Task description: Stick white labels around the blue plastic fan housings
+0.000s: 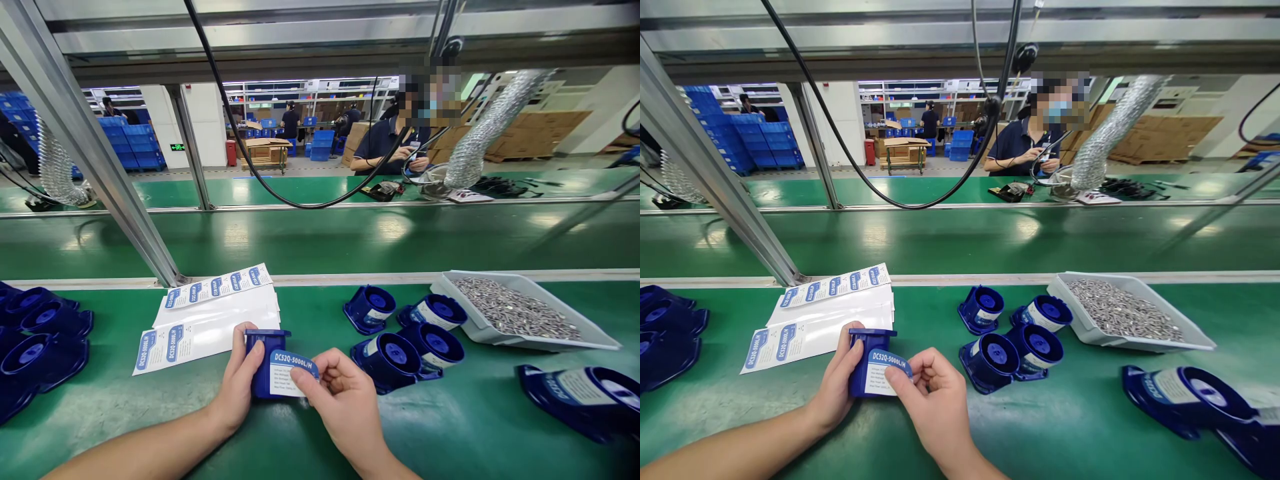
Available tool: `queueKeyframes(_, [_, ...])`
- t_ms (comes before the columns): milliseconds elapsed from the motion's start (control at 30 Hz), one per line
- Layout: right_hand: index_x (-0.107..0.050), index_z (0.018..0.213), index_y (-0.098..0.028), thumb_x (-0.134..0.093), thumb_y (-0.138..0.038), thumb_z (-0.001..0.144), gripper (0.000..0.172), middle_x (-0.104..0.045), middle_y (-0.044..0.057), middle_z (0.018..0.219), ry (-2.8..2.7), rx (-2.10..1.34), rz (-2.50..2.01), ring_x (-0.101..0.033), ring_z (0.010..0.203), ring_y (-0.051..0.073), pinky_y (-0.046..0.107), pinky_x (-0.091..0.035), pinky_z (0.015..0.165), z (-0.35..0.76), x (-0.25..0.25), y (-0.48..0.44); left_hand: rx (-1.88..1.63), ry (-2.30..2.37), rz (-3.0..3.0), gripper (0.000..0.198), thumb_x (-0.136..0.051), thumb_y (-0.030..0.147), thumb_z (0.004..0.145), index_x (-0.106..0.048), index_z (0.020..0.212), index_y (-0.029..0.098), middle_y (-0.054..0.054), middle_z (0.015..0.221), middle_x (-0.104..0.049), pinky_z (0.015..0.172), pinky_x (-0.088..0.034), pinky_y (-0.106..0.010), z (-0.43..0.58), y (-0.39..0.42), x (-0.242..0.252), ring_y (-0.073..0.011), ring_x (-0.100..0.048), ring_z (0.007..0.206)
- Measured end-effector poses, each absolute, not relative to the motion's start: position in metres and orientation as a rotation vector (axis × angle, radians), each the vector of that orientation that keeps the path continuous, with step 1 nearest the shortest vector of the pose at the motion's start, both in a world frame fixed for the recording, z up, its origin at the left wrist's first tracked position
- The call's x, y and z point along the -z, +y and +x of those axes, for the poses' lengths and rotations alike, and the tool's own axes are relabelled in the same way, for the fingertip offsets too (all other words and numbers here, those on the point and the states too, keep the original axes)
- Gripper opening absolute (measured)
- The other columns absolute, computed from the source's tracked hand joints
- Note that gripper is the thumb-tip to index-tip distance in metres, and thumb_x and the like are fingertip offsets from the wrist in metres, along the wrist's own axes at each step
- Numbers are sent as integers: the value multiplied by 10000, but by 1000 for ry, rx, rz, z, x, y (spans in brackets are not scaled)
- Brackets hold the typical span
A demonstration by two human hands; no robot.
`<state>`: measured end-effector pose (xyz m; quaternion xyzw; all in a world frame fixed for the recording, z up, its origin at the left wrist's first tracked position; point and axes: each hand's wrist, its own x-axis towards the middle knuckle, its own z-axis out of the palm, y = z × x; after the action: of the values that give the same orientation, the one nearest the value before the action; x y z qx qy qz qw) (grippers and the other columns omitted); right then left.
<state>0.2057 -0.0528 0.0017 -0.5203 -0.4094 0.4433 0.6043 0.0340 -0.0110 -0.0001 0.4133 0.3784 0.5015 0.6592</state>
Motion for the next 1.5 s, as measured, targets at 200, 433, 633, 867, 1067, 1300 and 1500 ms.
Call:
queueKeyframes(200, [-589, 697, -212, -928, -518, 743, 459, -576, -31, 592, -945, -1038, -1195, -484, 518, 104, 220, -408, 491, 205, -4, -53, -1117, 850, 948, 384, -647, 569, 1002, -451, 1139, 269, 27, 975, -554, 813, -435, -279, 35, -11, -2, -156, -478, 866])
queueKeyframes(433, [-587, 699, -209, -925, -525, 740, 465, -586, -24, 601, -954, -1027, -1211, -489, 525, 106, 218, -406, 493, 205, -4, -51, -1124, 839, 962, 364, -628, 561, 1016, -450, 1148, 272, 28, 1001, -561, 828, -436, -275, 34, -11, 1, -149, -487, 880])
queueKeyframes(633, [-566, 668, -207, -910, -569, 720, 502, -543, -31, 557, -980, -1045, -1222, -479, 494, 106, 220, -395, 473, 205, -15, -50, -1121, 850, 969, 387, -633, 577, 1007, -445, 1147, 269, 32, 1011, -557, 841, -436, -274, 34, -12, 1, -148, -484, 890])
queueKeyframes(867, [-557, 677, -212, -896, -620, 704, 531, -570, -11, 590, -993, -1059, -1263, -495, 517, 121, 243, -402, 491, 205, -16, -49, -1113, 839, 960, 393, -641, 579, 1004, -442, 1152, 274, 34, 1016, -565, 844, -446, -269, 34, -11, 0, -145, -497, 893])
queueKeyframes(1067, [-580, 749, -214, -838, -626, 793, 488, -560, -30, 598, -1195, -1035, -1358, -471, 542, 123, 268, -374, 529, 218, -20, -43, -1149, 812, 932, 436, -669, 573, 989, -422, 1212, 291, 22, 1038, -603, 884, -471, -296, 33, -11, 3, -166, -548, 938])
queueKeyframes(1300, [-442, 1374, -242, -770, -607, 861, 710, -761, 123, 1214, -1197, -1158, -1237, -733, 1090, 271, 423, -566, 953, 231, -28, -38, -1074, 670, 1023, 366, -620, 526, 1033, -423, 1247, 303, -16, 1158, -614, 1010, -456, -374, 30, -14, 3, -225, -600, 1110])
queueKeyframes(1500, [-599, 1301, -212, -837, -483, 783, 632, -766, 154, 1276, -1243, -1297, -1182, -732, 1174, 319, 500, -554, 1063, 217, -34, -41, -1025, 672, 1209, 417, -603, 534, 1039, -364, 1304, 317, -26, 1202, -602, 1075, -401, -396, 26, -18, 3, -230, -560, 1142])
